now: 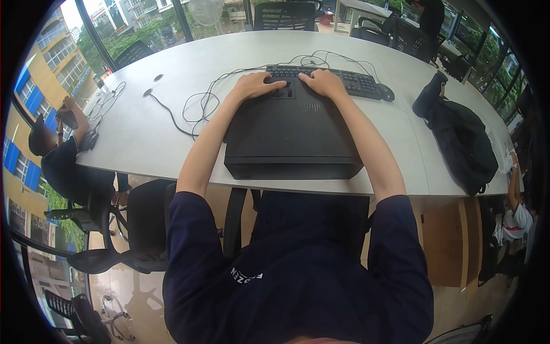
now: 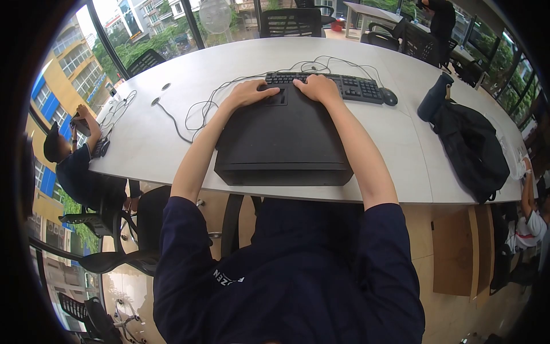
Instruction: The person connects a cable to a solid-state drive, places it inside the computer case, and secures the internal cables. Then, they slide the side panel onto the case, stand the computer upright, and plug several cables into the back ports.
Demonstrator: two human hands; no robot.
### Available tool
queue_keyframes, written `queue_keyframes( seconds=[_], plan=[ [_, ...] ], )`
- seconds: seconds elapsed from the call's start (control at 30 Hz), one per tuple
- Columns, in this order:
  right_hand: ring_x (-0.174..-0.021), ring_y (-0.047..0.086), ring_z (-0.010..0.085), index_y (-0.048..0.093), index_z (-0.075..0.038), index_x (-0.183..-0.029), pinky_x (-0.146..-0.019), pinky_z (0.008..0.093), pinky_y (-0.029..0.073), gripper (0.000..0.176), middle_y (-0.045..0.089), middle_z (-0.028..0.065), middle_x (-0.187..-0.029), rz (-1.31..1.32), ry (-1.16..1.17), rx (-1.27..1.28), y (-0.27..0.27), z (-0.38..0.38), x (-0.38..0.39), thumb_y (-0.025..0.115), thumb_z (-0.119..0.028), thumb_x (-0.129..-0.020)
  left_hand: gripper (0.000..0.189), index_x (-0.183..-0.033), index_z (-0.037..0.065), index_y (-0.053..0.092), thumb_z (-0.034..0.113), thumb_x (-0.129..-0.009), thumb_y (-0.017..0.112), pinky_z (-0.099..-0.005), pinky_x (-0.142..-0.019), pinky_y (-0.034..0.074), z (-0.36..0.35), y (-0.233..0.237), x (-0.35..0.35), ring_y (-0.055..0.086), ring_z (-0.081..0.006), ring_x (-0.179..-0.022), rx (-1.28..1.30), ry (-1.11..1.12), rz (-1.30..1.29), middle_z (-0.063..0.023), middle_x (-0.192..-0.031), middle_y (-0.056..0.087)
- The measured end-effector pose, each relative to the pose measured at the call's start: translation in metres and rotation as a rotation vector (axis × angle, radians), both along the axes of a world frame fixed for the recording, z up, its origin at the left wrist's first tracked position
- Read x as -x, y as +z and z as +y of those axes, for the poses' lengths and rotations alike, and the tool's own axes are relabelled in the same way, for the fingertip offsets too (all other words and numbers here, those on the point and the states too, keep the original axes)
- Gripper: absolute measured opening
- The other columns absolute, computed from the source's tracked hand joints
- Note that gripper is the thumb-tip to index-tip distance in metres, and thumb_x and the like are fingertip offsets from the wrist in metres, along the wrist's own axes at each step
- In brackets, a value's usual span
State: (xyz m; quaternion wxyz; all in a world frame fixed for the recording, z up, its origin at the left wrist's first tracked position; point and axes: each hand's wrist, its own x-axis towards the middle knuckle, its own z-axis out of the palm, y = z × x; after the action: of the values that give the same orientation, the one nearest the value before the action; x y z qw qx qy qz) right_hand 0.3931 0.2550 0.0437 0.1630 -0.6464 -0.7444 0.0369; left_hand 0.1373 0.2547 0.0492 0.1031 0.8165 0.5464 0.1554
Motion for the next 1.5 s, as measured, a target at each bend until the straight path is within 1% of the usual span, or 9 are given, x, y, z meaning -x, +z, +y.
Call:
queue_keyframes(
  seconds=[0.37, 0.47, 0.53, 0.63, 0.83, 1.23, 1.33, 1.43, 1.5],
  plan=[
    [-0.104, 0.071, 0.0385, 0.077, -0.004, -0.098, -0.093, 0.0496, 0.054, 0.068, 0.075, 0.0219, -0.106, 0.006, 0.007, -0.011, 0.000, 0.000, -0.001, 0.048, -0.065, -0.098, 0.073, -0.107, 0.009, 0.076, 0.076, -0.090, 0.054, -0.0421, -0.094, 0.049, 0.005, -0.003, 0.002, 0.069, -0.0340, -0.104, 0.064, -0.029, -0.017, -0.0177, -0.107, 0.075],
    [-0.104, 0.071, 0.0387, 0.077, -0.004, -0.098, -0.093, 0.0499, 0.054, 0.067, 0.075, 0.0220, -0.106, 0.009, 0.010, -0.013, 0.001, -0.002, 0.000, 0.048, -0.065, -0.098, 0.074, -0.107, 0.008, 0.075, 0.076, -0.090, 0.054, -0.0427, -0.094, 0.049, 0.014, -0.013, 0.005, 0.069, -0.0346, -0.104, -0.087, -0.012, -0.015, -0.0178, -0.107, 0.075],
    [-0.104, 0.071, 0.0389, 0.077, -0.004, -0.098, -0.093, 0.0500, 0.054, 0.068, 0.075, 0.0221, -0.106, 0.010, 0.011, -0.024, 0.002, -0.003, 0.000, 0.048, -0.065, -0.098, 0.085, -0.133, 0.011, 0.069, 0.081, -0.088, 0.049, -0.0453, -0.105, 0.047, 0.015, -0.010, 0.005, 0.065, -0.0377, -0.121, 0.001, -0.003, 0.051, -0.0205, -0.127, 0.070],
    [-0.113, 0.069, 0.0380, 0.076, -0.002, -0.109, -0.099, 0.0487, 0.053, 0.068, 0.073, 0.0221, -0.117, -0.003, 0.008, 0.051, 0.009, -0.008, 0.002, 0.048, -0.063, -0.098, 0.082, -0.133, 0.009, 0.067, 0.077, -0.091, 0.049, -0.0455, -0.105, 0.047, 0.009, 0.000, 0.003, 0.064, -0.0378, -0.122, 0.094, -0.008, 0.019, -0.0212, -0.128, 0.070],
    [-0.113, 0.069, 0.0376, 0.076, -0.002, -0.110, -0.099, 0.0487, 0.052, 0.068, 0.073, 0.0220, -0.118, -0.007, 0.010, 0.058, 0.013, -0.011, 0.003, 0.048, -0.063, -0.099, 0.068, -0.123, 0.006, 0.071, 0.066, -0.096, 0.051, -0.0449, -0.097, 0.049, 0.021, -0.019, 0.010, 0.067, -0.0384, -0.112, -0.081, -0.068, -0.019, -0.0206, -0.115, 0.073],
    [-0.112, 0.070, 0.0379, 0.076, -0.002, -0.108, -0.098, 0.0490, 0.053, 0.068, 0.074, 0.0228, -0.114, -0.001, -0.003, 0.052, 0.009, -0.008, 0.001, 0.048, -0.063, -0.099, 0.086, -0.134, 0.005, 0.067, 0.078, -0.090, 0.050, -0.0461, -0.103, 0.049, 0.022, -0.015, 0.013, 0.065, -0.0382, -0.121, -0.011, -0.058, 0.016, -0.0222, -0.127, 0.070],
    [-0.101, 0.071, 0.0399, 0.077, -0.004, -0.095, -0.089, 0.0507, 0.054, 0.067, 0.075, 0.0221, -0.104, 0.019, 0.019, -0.022, 0.003, -0.004, -0.001, 0.048, -0.064, -0.099, 0.081, -0.127, 0.004, 0.069, 0.075, -0.090, 0.052, -0.0453, -0.101, 0.050, 0.016, -0.013, 0.008, 0.067, -0.0373, -0.117, -0.013, -0.035, -0.021, -0.0214, -0.122, 0.072],
    [-0.106, 0.070, 0.0396, 0.076, -0.004, -0.099, -0.095, 0.0508, 0.051, 0.065, 0.075, 0.0207, -0.105, 0.000, 0.052, -0.010, 0.003, -0.004, -0.005, 0.048, -0.064, -0.098, 0.065, -0.118, 0.003, 0.072, 0.061, -0.093, 0.060, -0.0447, -0.098, 0.051, 0.020, -0.017, 0.014, 0.068, -0.0357, -0.111, -0.096, -0.088, -0.116, -0.0195, -0.115, 0.073],
    [-0.115, 0.067, 0.0373, 0.073, -0.005, -0.118, -0.109, 0.0479, 0.044, 0.064, 0.073, 0.0197, -0.119, -0.042, 0.151, 0.023, 0.002, -0.008, -0.016, 0.051, -0.062, -0.097, 0.056, -0.113, 0.002, 0.072, 0.054, -0.093, 0.062, -0.0447, -0.098, 0.051, 0.030, -0.028, 0.024, 0.068, -0.0357, -0.109, -0.152, -0.109, -0.263, -0.0198, -0.112, 0.073]
  ],
)
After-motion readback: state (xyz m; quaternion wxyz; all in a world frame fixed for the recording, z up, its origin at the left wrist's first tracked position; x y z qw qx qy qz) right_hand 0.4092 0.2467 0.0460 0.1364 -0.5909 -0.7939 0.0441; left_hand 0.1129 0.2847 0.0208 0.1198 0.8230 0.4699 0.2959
